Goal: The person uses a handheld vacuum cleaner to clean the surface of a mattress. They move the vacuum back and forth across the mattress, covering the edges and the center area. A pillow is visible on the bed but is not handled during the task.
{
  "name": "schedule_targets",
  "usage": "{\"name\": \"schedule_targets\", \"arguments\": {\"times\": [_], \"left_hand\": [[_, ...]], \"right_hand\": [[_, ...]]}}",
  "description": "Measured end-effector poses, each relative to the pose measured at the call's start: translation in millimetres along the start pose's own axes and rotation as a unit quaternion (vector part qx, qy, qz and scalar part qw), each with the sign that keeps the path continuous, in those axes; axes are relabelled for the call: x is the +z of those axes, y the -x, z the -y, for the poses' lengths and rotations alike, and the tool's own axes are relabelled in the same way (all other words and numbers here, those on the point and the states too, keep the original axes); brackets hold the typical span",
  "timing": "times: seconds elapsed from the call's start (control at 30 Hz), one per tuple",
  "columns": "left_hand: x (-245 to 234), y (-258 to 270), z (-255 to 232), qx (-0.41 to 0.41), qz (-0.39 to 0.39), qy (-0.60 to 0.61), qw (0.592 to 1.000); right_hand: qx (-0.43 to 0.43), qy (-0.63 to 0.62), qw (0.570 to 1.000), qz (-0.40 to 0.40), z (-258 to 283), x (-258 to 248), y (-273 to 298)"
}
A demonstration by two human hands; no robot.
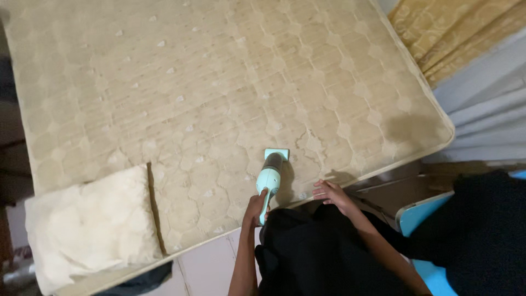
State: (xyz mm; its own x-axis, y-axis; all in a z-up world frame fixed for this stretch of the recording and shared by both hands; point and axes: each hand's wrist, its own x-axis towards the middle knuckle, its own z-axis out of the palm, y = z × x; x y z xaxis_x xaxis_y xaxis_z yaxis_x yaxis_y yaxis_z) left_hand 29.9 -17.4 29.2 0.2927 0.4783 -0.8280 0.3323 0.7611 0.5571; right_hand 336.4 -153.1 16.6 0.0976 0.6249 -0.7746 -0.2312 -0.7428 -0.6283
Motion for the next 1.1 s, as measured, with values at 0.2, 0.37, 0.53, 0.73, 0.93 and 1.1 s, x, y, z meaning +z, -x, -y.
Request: {"name": "schedule_targets", "arguments": {"times": [0.2,0.37,0.53,0.73,0.93,1.1], "left_hand": [[-15,-12,-15,-0.068,0.038,0.032,0.996],[-26,-9,-32,-0.035,0.038,-0.023,0.998],[-47,-43,-37,-0.001,0.062,-0.09,0.994],[-71,-71,-44,0.003,0.071,-0.137,0.988],[-39,-70,-94,0.0,0.08,-0.129,0.988],[-42,-67,-78,0.01,0.052,-0.17,0.984]], "right_hand": [[-0.002,-0.028,0.999,-0.024,-12,29,12],[-0.016,-0.043,0.998,-0.043,-15,60,13],[-0.037,-0.087,0.993,-0.063,-23,94,1],[-0.052,-0.173,0.982,-0.046,-33,137,-17],[-0.09,-0.193,0.973,-0.091,-8,148,-12],[-0.1,-0.191,0.97,-0.11,-2,154,-8]]}}
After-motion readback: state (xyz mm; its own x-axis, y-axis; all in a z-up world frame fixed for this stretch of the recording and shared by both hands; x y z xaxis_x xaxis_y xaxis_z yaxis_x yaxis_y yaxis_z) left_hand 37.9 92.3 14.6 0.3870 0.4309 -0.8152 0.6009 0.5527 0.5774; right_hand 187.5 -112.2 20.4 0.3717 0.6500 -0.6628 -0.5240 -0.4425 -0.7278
